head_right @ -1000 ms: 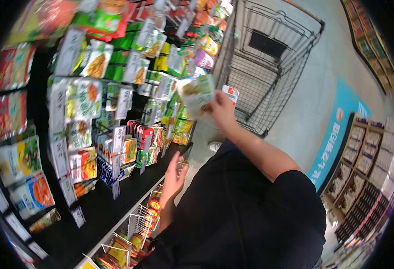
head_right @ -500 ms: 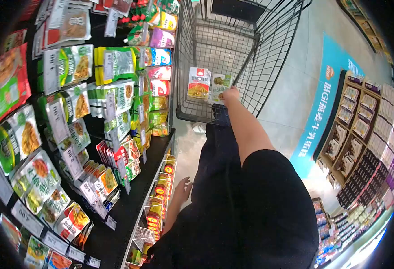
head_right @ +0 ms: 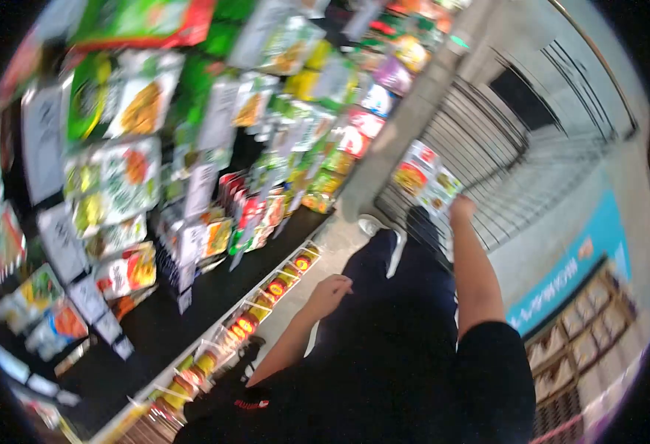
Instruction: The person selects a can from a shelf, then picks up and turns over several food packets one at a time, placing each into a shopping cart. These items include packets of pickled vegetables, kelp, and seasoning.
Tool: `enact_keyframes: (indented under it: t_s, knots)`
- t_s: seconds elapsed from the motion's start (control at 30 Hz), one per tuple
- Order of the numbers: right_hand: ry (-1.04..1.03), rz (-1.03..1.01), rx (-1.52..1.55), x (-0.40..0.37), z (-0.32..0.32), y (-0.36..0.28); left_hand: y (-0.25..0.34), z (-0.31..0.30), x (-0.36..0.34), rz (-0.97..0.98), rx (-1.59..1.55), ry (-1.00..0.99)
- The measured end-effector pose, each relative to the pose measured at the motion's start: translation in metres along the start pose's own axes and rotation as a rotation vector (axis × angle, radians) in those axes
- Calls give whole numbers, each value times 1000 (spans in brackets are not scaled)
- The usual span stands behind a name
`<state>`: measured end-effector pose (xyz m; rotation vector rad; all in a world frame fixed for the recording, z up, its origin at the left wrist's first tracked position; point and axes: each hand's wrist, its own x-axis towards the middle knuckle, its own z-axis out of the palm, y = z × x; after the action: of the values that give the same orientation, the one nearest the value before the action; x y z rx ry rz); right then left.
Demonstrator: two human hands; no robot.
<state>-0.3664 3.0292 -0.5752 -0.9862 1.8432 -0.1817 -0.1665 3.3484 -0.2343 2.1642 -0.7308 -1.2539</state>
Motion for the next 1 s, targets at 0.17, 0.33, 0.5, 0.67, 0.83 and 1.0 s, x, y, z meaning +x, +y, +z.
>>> enact_keyframes:
  t_s: [0.17,0.33,0.5,0.67,0.83,1.0]
  knots:
    - [-32,-182,239,-69,-3,-136,13,-21,1,198,-25,19]
    - [-262,-589,754,-247,-5,-288,80,-102,0,474,-71,343]
    - [-768,-1151,625,-456,8,-351,136,-187,-27,734,-99,1105]
    - [-919,-1482,36,-588,50,-369,123,-236,-36,700,-414,1404]
    - [-815,-1449,-165,-613,93,-392,114,-263,-48,569,-727,1211]
    - [-932,-1437,53,-619,114,-397,107,-280,-53,492,-778,1102]
